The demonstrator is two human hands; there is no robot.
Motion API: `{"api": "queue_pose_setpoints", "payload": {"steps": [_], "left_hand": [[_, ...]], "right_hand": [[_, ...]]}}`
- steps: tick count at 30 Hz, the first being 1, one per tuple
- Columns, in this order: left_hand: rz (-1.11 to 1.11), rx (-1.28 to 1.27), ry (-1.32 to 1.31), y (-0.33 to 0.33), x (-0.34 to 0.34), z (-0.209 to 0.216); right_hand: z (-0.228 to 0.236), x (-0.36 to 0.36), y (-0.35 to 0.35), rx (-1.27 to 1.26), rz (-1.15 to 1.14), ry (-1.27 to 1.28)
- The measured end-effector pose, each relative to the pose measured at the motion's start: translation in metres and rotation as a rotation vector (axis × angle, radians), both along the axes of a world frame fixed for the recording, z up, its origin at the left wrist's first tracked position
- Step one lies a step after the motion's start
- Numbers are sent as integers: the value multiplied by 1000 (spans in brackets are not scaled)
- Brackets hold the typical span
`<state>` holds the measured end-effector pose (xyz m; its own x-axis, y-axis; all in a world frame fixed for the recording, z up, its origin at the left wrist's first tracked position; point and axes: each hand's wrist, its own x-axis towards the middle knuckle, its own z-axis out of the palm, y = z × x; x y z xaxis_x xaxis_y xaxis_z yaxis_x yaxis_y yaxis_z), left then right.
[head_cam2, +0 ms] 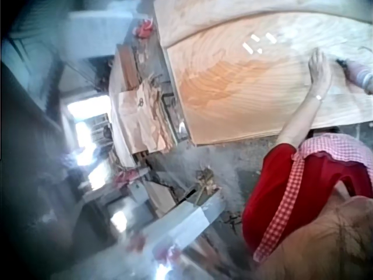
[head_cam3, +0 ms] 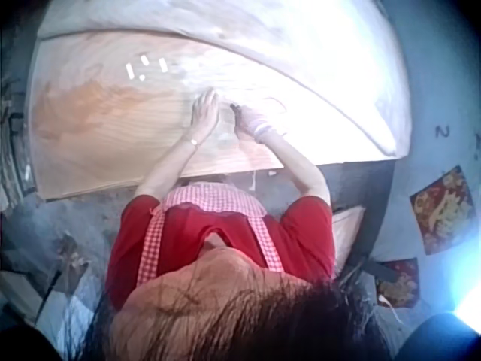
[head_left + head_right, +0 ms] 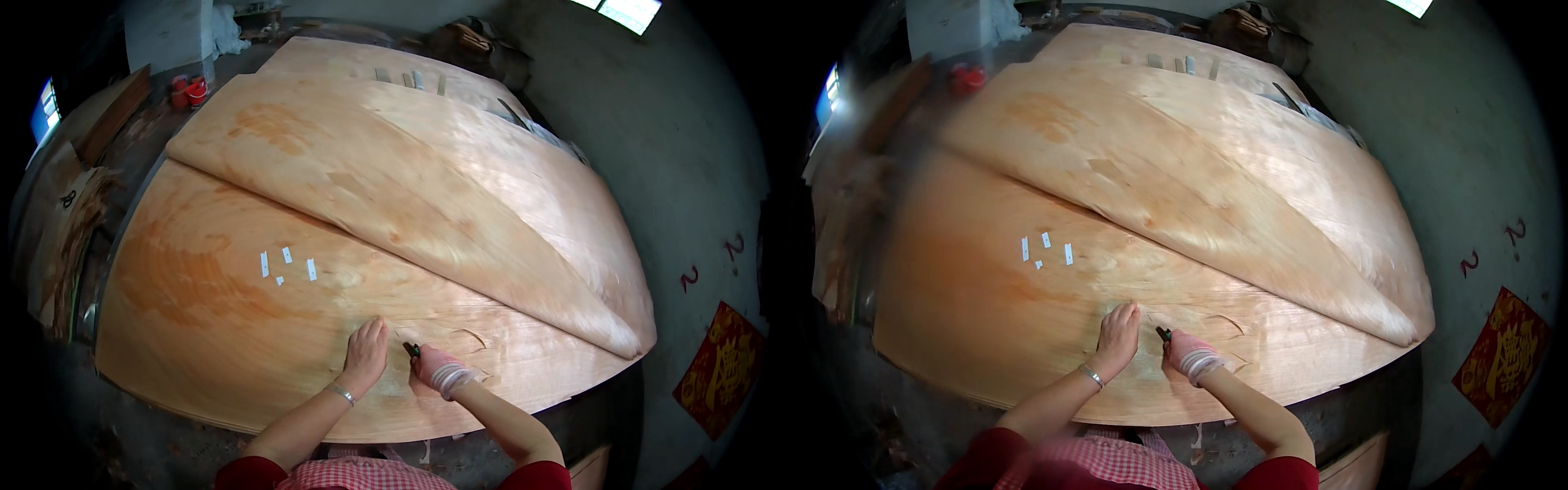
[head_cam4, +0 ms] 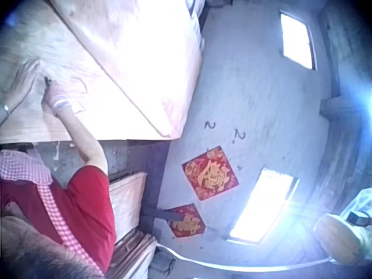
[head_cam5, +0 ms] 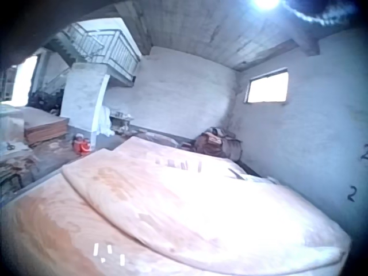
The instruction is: The person cuts small pieces of wood veneer from a larger sheet using a utility knife and a metal template, then removes the excess material.
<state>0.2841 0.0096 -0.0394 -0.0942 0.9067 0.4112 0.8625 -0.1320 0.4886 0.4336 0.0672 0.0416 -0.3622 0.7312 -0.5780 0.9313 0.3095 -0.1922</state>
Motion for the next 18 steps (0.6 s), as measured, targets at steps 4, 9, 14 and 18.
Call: {"api": "queue_pose_setpoints", "payload": {"steps": [4, 9, 14, 18], "left_hand": [[-118, -54, -334, 0, 25, 15], [-241, -34, -370, -7, 35, 3], [-297, -48, 27, -10, 41, -9], [-273, -29, 189, -10, 41, -14]], "right_hand": [[10, 1, 3, -5, 51, -81], [-5, 26, 32, 25, 337, -70], [14, 46, 79, 168, 659, -301], [42, 53, 93, 144, 618, -403]]}}
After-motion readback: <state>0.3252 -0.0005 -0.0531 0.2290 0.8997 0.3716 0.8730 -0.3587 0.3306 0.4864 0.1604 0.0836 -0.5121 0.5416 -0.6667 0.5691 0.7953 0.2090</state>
